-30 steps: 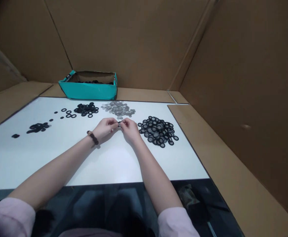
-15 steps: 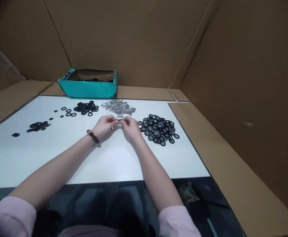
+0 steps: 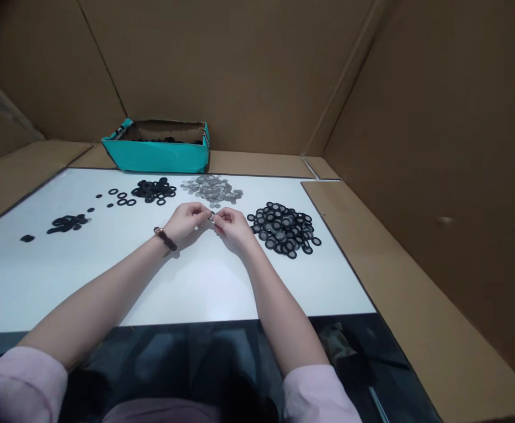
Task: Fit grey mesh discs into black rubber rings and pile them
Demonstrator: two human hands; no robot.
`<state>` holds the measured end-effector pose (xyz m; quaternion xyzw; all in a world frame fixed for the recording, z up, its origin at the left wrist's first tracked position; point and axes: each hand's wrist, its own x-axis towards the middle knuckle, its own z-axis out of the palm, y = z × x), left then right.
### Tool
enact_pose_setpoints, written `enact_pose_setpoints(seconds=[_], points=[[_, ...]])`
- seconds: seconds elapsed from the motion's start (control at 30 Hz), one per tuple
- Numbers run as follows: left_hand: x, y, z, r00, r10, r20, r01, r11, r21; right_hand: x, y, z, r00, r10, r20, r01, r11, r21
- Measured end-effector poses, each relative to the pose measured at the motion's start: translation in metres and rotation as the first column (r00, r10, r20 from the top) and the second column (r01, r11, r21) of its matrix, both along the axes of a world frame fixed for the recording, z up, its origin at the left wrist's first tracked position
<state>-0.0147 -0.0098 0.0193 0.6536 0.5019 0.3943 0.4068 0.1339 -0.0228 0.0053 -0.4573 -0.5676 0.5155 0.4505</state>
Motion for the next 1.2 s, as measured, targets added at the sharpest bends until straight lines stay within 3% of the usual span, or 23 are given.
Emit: enact_pose_setpoints(seconds=[0.17, 0.4, 0.6, 0.73, 0.97, 1.07, 1.2], points=[[0.004, 0.000, -0.009, 0.997, 0.018, 0.076, -0.015, 0.999, -0.047, -0.003, -0.004, 0.001, 0.999, -0.041, -0.016, 0.041, 0.999, -0.017], [0.008, -0.002, -0.009, 0.999, -0.036, 0.002, 0.036, 0.999, 0.007, -0.005, 0.000, 0.002, 1.000, 0.007, 0.015, -0.006, 0.998, -0.057], [0.002, -0.002, 0.001, 0.978, -0.107, -0.178, 0.110, 0.994, 0.007, -0.003, 0.001, 0.000, 0.994, 0.087, 0.060, -0.086, 0.996, -0.023], [0.002, 0.000, 0.003, 0.991, -0.028, -0.131, 0.027, 1.000, -0.009, -0.003, -0.002, 0.001, 0.998, 0.052, 0.020, -0.053, 0.998, 0.032], [0.013, -0.008, 0.002, 0.986, 0.096, -0.137, -0.096, 0.995, 0.007, -0.012, -0.004, -0.002, 0.990, -0.104, -0.094, 0.104, 0.995, -0.003], [0.011, -0.008, 0.004, 0.998, 0.016, -0.057, -0.020, 0.996, -0.085, -0.011, -0.001, -0.003, 0.984, -0.156, -0.080, 0.158, 0.987, 0.021], [-0.001, -0.005, 0.012, 0.991, -0.130, -0.031, 0.122, 0.974, -0.193, -0.006, 0.001, -0.001, 0.998, -0.053, 0.046, 0.053, 0.998, 0.016]])
